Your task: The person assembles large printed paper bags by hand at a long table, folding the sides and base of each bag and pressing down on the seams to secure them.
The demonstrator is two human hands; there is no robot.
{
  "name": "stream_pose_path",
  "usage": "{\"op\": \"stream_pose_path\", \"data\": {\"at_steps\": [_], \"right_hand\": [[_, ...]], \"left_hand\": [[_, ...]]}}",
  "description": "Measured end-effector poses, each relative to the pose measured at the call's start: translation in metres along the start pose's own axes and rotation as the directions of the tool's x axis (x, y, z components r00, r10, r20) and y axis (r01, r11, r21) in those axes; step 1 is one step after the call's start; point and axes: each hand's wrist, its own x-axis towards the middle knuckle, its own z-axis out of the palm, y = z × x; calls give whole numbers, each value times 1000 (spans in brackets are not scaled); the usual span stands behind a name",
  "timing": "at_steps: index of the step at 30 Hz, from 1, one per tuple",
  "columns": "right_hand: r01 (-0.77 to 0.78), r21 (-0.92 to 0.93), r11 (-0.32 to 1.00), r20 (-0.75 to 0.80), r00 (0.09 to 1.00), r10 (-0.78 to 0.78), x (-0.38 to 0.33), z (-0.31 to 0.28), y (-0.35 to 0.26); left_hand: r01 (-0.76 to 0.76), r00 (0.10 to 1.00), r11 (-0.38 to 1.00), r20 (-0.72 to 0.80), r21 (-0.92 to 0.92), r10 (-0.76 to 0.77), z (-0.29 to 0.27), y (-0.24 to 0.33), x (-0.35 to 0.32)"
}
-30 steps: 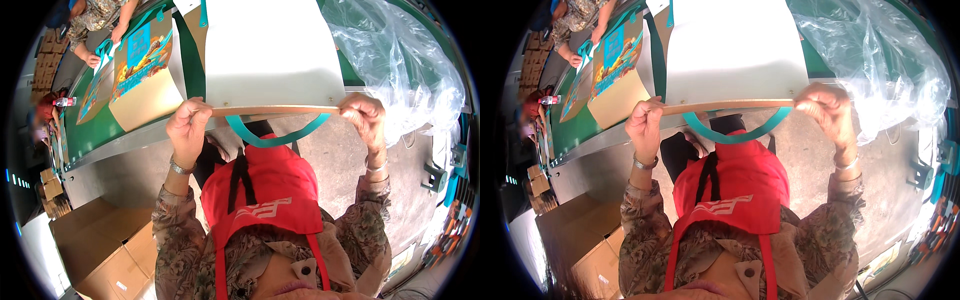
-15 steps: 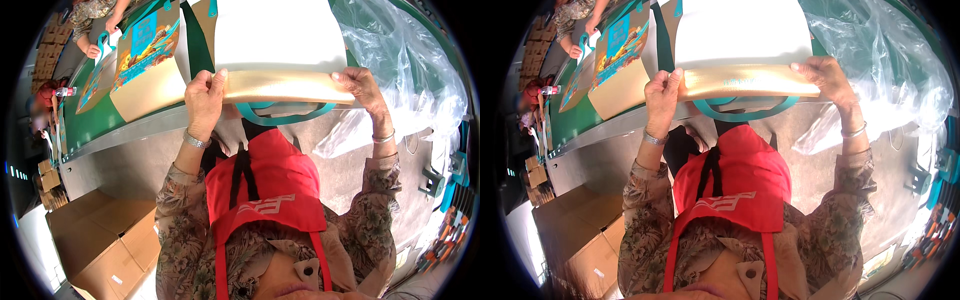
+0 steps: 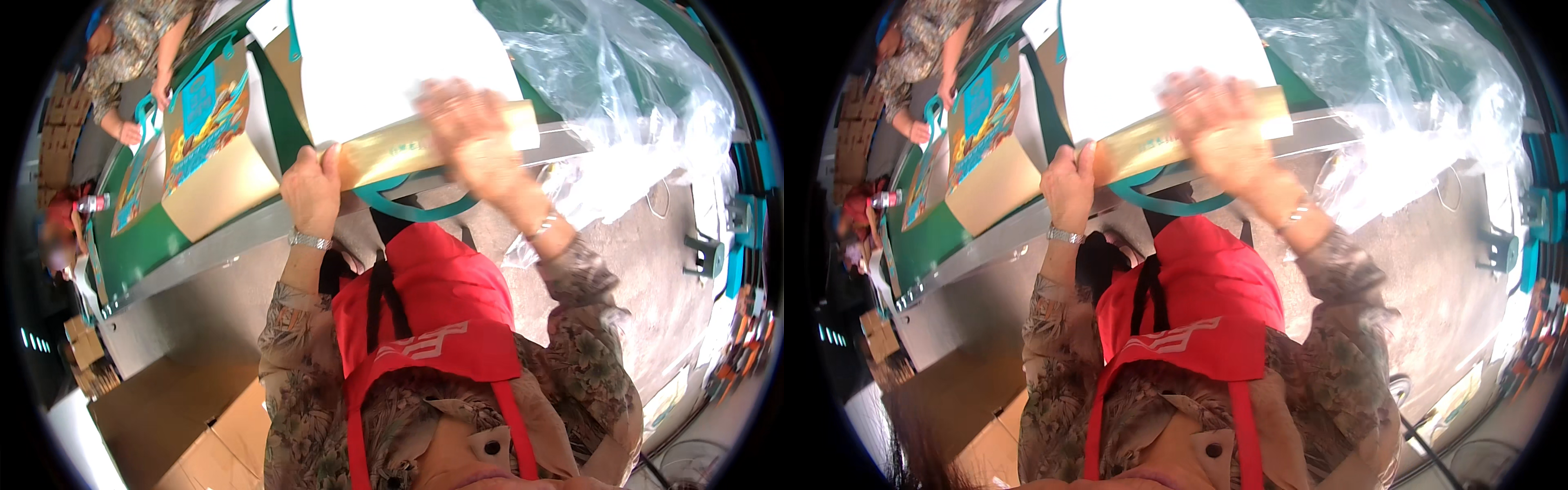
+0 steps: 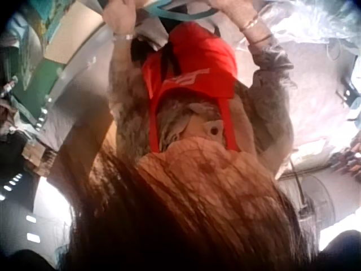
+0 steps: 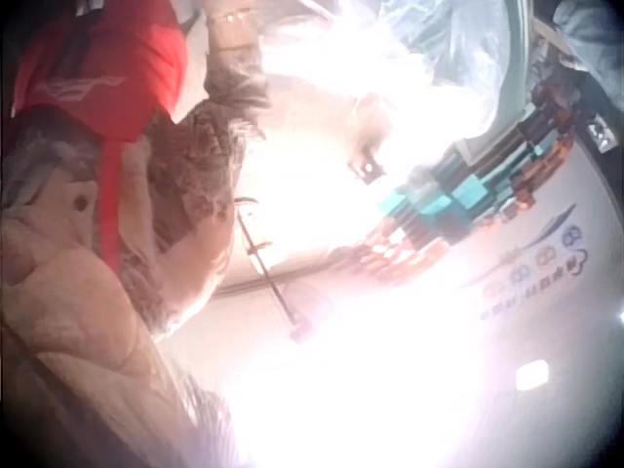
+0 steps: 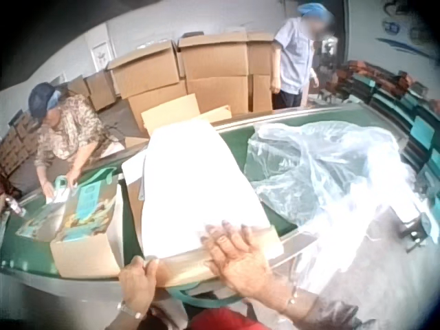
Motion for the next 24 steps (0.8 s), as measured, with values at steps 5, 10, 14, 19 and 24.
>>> {"op": "stream_pose_path", "data": {"at_steps": [5,10,14,19,24], "right_hand": [[-41,319,947,-8,999,46,-5,24,-24],[-35,381,924,20,999,29,-5,17,-20],[11,346,938,68,997,-37,-4,-2,2],[-41,372,927,111,994,0,-12,-4,24],[-215,297,930,77,977,201,-29,20,38]], "left_hand": [[6,992,991,126,135,-23,-11,-5,9],[-460,887,878,112,135,448,-21,74,13],[-467,842,884,308,3,444,20,91,16],[-421,866,907,292,-7,405,12,76,18],[-359,898,933,285,38,334,11,50,7]]}}
